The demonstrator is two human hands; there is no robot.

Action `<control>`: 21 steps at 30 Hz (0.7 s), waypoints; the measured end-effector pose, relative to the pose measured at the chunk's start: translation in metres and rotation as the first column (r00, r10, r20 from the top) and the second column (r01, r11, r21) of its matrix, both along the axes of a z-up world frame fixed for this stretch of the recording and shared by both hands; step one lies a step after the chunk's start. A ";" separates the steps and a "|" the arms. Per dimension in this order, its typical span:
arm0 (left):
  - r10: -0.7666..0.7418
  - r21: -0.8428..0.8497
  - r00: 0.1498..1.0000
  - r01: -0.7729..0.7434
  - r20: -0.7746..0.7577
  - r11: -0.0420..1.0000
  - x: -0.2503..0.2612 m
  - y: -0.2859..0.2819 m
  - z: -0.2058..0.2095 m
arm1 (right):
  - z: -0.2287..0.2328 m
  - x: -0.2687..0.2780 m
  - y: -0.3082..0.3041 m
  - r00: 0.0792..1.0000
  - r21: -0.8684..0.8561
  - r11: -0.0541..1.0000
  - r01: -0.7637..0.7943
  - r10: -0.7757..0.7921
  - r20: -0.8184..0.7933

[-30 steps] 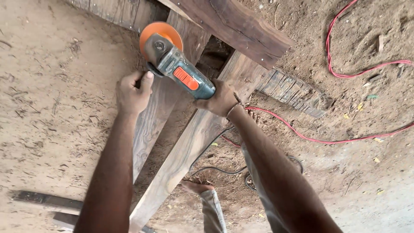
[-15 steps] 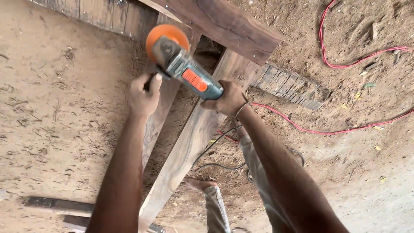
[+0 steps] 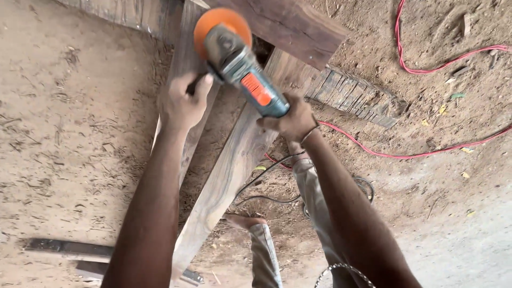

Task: Using a power sander or angle grinder with a sanding disc to smooth wood panels.

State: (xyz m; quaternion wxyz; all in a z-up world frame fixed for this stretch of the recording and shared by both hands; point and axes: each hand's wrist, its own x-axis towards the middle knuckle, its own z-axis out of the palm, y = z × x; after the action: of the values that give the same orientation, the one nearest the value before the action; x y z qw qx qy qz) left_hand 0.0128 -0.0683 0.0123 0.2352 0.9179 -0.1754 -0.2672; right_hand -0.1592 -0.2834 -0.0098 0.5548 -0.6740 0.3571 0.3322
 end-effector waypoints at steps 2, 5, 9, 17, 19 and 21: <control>-0.026 -0.053 0.999 0.028 0.036 0.998 0.000 -0.005 -0.004 | -0.006 -0.007 -0.001 1.000 -0.025 1.000 0.012 -0.012 0.010; -0.086 -0.008 0.996 0.086 0.009 0.996 -0.006 0.012 -0.006 | -0.014 -0.017 0.014 0.999 0.022 0.998 0.053 -0.053 -0.005; -0.009 -0.186 0.999 0.002 -0.037 0.983 -0.004 0.035 -0.022 | -0.002 0.000 0.016 0.999 0.028 0.998 0.049 -0.049 0.021; -0.068 -0.130 0.997 0.073 0.039 0.989 0.005 0.007 0.005 | -0.001 -0.003 0.017 0.996 0.012 0.996 0.089 -0.089 0.002; -0.061 0.010 0.998 0.062 -0.025 0.998 0.000 0.019 0.008 | -0.005 -0.012 0.029 0.991 0.090 0.987 0.135 -0.135 -0.003; 0.018 -0.025 0.995 -0.021 -0.097 0.999 0.001 0.030 0.002 | -0.003 0.002 0.026 0.994 0.089 0.990 0.110 -0.111 0.007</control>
State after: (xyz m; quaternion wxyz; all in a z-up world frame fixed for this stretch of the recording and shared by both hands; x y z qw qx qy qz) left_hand 0.0137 -0.0388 0.0145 0.2580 0.9023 -0.1584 -0.3069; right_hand -0.1569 -0.2574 -0.0129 0.6037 -0.6301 0.3755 0.3123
